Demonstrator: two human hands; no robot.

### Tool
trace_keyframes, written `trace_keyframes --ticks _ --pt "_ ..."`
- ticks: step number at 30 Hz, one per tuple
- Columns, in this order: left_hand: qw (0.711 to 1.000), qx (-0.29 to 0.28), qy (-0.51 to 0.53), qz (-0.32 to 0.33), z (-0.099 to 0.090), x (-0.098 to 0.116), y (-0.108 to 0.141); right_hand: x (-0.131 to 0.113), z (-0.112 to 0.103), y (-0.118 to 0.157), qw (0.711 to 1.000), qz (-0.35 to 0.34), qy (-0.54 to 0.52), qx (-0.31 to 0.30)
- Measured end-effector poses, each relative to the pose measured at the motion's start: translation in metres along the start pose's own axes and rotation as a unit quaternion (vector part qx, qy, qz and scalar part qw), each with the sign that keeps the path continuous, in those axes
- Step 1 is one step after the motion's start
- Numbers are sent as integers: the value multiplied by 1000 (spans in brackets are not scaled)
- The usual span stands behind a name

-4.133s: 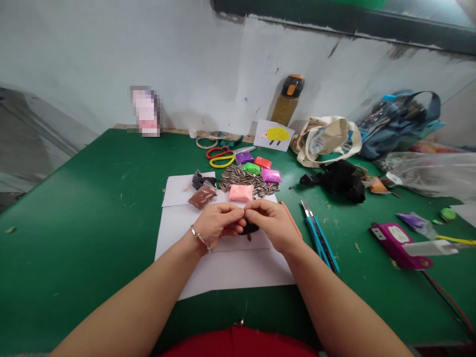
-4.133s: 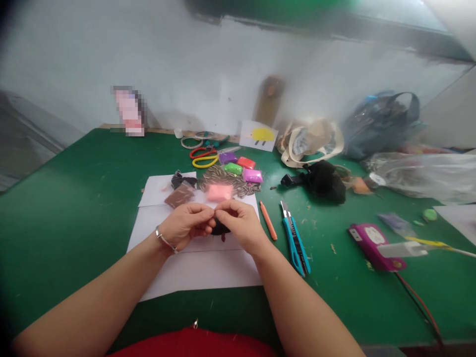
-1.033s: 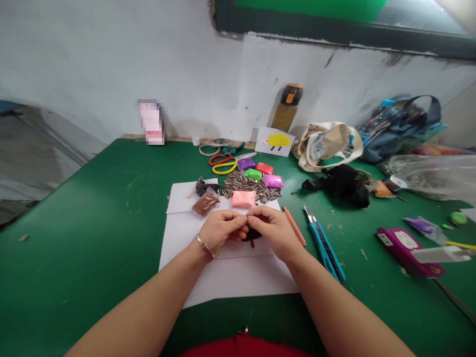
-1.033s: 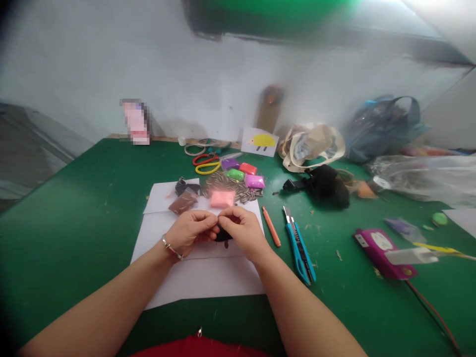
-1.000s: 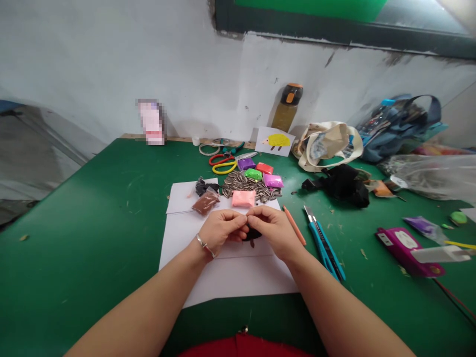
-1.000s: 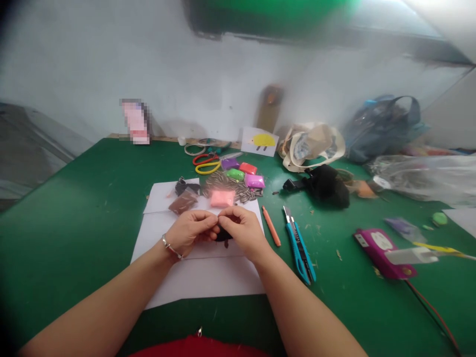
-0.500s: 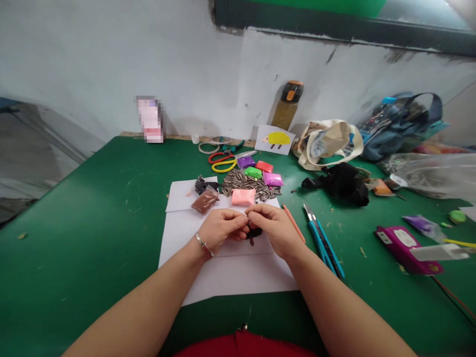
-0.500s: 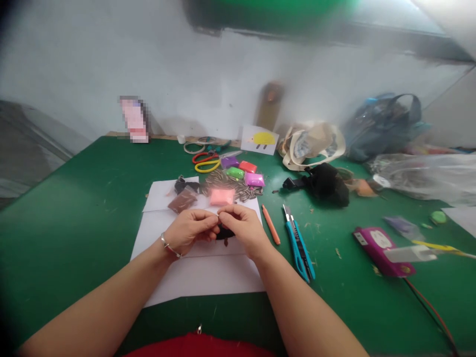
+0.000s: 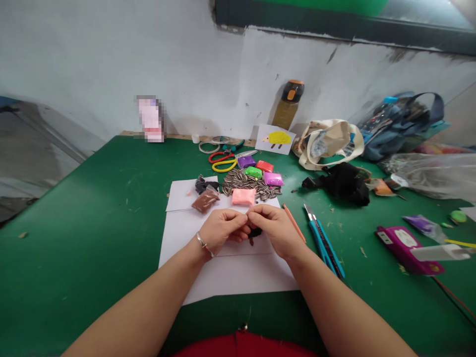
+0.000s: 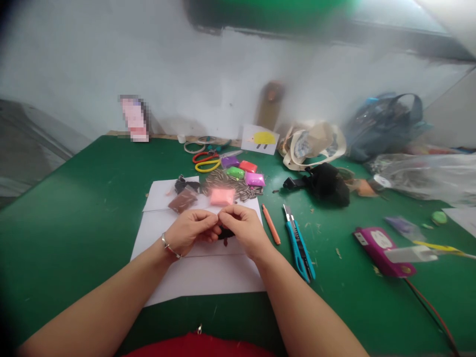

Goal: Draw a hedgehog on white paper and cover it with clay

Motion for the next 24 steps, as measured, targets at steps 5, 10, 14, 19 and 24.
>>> trace_keyframes --ticks 5,10,14,19,24 --pt "1000 13 -14 2 -1 1 1 2 1 0 1000 8 -2 1" --pt "999 48 -18 9 -13 10 3 -3 -4 1 1000 5 15 16" --pt "985 131 -92 64 -34 29 7 -1 11 2 995 30 55 -77" --pt "968 137 -196 81 -33 37 7 -7 30 6 932 -24 328 -154" --pt "958 135 -238 84 -32 37 7 -6 30 6 892 -46 428 -139"
Point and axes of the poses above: each hand's wrist, its own y-axis away from the middle knuckle, its own z-axis out of the palm, x = y × z, the point moved 9 cm from there along -y, towards the middle knuckle, and after that the axes turned 8 degrees about -x, right-handed, at the moved point
